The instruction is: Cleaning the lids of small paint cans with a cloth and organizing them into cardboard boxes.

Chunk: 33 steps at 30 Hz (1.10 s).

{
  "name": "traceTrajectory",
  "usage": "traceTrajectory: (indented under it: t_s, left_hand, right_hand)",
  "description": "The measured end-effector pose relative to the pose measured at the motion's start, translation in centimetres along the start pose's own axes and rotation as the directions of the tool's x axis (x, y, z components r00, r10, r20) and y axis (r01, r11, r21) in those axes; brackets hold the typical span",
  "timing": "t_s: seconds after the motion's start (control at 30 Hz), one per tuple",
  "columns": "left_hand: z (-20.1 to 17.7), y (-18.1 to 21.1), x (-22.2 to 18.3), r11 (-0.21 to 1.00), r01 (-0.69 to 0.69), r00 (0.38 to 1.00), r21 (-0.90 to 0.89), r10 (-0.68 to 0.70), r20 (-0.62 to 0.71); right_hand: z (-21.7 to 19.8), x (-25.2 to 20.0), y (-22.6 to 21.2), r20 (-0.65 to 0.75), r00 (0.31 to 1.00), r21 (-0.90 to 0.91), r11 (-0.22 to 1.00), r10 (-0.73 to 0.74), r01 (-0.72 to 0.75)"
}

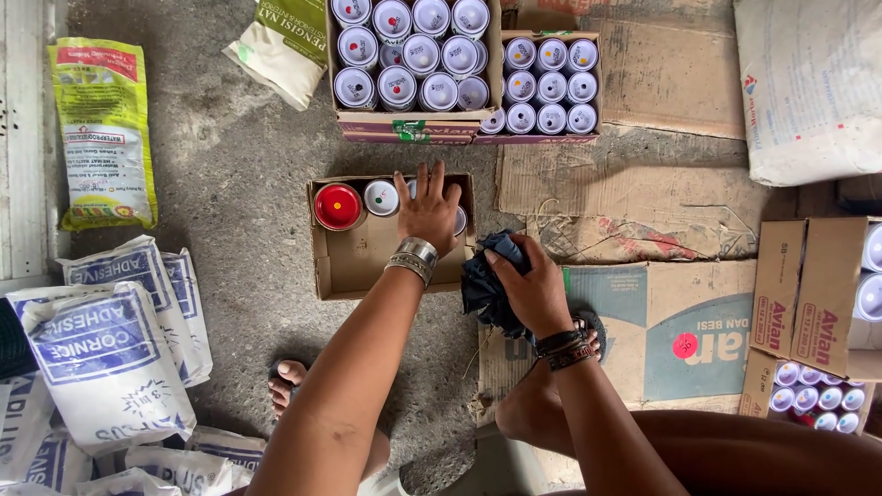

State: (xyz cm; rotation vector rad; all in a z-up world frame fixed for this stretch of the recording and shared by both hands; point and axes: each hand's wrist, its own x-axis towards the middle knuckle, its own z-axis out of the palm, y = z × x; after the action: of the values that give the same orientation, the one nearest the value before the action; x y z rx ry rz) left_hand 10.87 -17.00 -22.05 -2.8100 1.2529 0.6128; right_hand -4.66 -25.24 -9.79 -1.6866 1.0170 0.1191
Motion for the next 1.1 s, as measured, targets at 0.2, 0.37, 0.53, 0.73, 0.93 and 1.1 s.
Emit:
traceTrajectory:
  t_s: [0.2,0.37,0.53,0.73,0.93,1.1]
  left_hand:
    - [1.8,-0.3,0.3,0.999,-0.042,0.988,0.009,0.043,-0.147]
    - [1.7,-0.8,0.3,0.994,-0.092,0.974,0.057,0.102,-0.203]
    - [1.7,-1.0,0.4,0.993,-0.085,0.981,0.077,0.097,-0.169]
    - [2.9,-0.9,0.2,0.989,-0.124,0.947,0.082,0.142,-0.289]
    - [3.3,-1.3,0.5,0.989,-0.143,0.931,0.036,0.146,-0.333]
    - [3.3,-1.4,-1.1,0.99,-0.124,0.894,-0.062,0.085,-0.441]
  right_hand:
    - [0.1,-0.2,-0.2,0.002,1.0,-0.013,1.0,-0.001,0.001]
    - [0.1,0.0,0.4,0.001,1.0,-0.002,1.0,-0.02,0.02]
    - [0.3,-0.1,0.0,0.0,1.0,-0.026,0.999,-0.025,0.025]
    - [0.1,-0.3,0.2,0.008,1.0,-0.029,1.0,-0.005,0.006]
    - [0.2,-0.1,0.2,0.008,1.0,-0.038,0.999,0.007,-0.007]
    - [0.3,0.3,0.7,0.015,1.0,-0.063,0.998,0.016,-0.015]
